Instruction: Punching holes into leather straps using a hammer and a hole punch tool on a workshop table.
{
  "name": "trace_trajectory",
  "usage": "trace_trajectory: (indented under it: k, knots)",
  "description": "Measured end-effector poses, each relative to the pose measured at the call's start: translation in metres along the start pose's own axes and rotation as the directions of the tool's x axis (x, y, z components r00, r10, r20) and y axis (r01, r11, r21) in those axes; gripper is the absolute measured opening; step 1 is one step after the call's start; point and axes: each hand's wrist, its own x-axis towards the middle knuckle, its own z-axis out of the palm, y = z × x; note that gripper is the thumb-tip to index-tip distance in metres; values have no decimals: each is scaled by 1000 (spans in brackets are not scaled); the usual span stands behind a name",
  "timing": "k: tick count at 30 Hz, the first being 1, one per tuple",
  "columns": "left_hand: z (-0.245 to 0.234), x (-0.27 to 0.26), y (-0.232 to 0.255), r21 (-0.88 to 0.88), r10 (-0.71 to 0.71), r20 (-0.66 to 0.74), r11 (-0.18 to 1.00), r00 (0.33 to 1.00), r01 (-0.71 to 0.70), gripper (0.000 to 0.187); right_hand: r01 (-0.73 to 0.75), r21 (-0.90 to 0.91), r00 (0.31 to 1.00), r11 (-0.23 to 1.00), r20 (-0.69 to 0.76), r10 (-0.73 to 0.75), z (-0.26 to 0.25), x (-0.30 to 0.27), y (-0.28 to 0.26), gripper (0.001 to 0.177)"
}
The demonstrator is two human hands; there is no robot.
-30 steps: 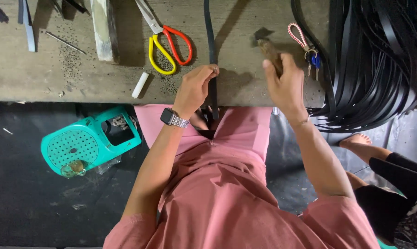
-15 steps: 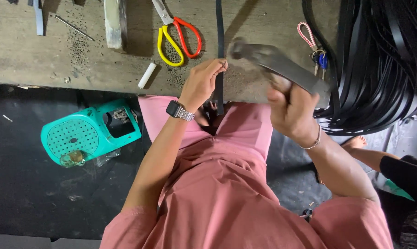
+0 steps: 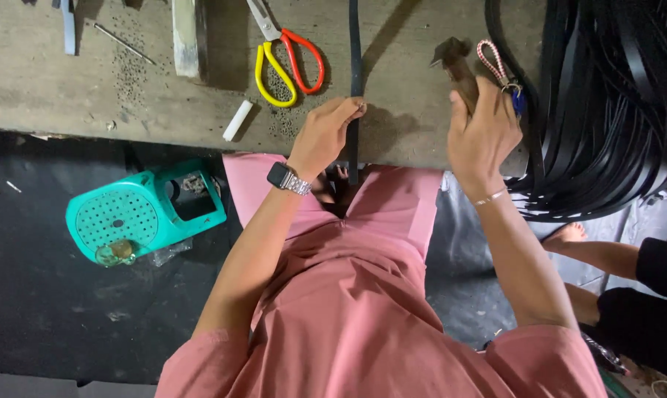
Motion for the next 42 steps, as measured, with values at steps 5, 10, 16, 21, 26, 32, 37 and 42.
trace_trajectory:
  k: [5,10,16,21,26,32,37,42]
  knots:
    - [5,-5,-12,13,-94,116,996,989,93,9,-62,-200,982,978,161,95,5,7,-31,40]
    - [2,-2,-5,-51,-66,88,996,994,71,9,74,485,932,872,278,-234,20,11,-69,43]
    - [-1,6,2,-123,-270,-75,958,960,260,15,167,430,933,887,221,-283,25,17,-89,42]
    - [-9,12,0,-486,-455,-227,819,861,305,12,154,412,916,898,281,-286,19,20,-92,44]
    - [-8,9,5,-337,-408,-207,883,889,326,31,46,442,884,896,401,-243,15,12,-91,58]
    - [0,-1,-11,-374,-296,-184,903,937,212,11,131,482,938,866,222,-265,25,-4,-87,64]
    - [3,-1,-9,-321,-286,-191,922,939,216,11,158,468,940,870,197,-277,24,-3,-88,54]
    - [3,0,-7,-268,-269,-193,939,944,213,12,153,475,935,866,213,-283,27,-4,-85,54]
